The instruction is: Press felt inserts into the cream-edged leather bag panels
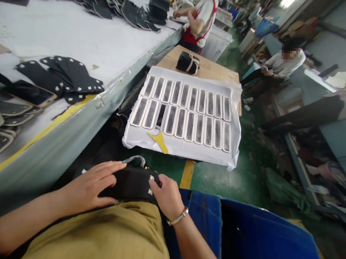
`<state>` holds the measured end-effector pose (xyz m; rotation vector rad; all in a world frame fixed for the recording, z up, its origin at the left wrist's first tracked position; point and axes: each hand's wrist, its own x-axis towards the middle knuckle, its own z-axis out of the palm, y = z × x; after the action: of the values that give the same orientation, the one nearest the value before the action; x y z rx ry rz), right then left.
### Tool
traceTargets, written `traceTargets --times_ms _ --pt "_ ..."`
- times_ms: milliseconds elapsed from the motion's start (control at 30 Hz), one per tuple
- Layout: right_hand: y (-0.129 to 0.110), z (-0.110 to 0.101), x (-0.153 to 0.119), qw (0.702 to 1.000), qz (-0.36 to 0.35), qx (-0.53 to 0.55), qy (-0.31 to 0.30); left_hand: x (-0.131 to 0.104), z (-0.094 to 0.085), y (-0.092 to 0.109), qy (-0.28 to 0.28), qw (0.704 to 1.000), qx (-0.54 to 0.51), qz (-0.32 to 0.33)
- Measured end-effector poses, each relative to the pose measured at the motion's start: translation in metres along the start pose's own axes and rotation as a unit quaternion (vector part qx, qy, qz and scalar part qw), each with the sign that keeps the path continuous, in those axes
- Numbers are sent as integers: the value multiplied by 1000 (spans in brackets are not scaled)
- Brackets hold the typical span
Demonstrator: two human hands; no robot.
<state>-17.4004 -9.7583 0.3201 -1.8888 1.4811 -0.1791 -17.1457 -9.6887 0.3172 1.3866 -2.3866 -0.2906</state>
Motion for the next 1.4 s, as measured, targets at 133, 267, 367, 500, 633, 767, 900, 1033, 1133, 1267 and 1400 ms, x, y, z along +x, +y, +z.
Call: traceTargets --times_ms 133,267,367,500,633,767,900,1033,1133,1267,1400 --pt "-3 -2 -1 1000 -10 -6 5 22 17 11 -77 996 2 38" --pt "-8 -3 -3 999 -19 -23 17 25 21 13 -91 996 3 18" --pt "-10 -3 -3 996 -31 -73 30 25 20 17 -87 996 1 5" --pt "-8 -10 -7 996 -22 -86 23 28 18 23 -93 995 -10 -28" --pt "5 -17 -14 1000 15 4 -16 33 18 28 -102 993 -19 -53" --pt "20 -13 -16 996 41 74 -39 43 25 33 -98 994 -26 -40" --pt "26 -8 -14 993 52 102 -37 58 35 40 -88 995 -34 -10" --pt "27 -7 -13 990 59 118 -39 65 38 44 -83 995 -53 -8" --pt "26 -8 -12 990 59 119 -44 65 39 45 -70 996 -58 -17" --pt "21 -12 -11 994 49 94 -39 62 42 47 -49 997 -62 -25" --pt "18 -17 -9 997 32 56 -37 58 49 48 -32 998 -46 -28"
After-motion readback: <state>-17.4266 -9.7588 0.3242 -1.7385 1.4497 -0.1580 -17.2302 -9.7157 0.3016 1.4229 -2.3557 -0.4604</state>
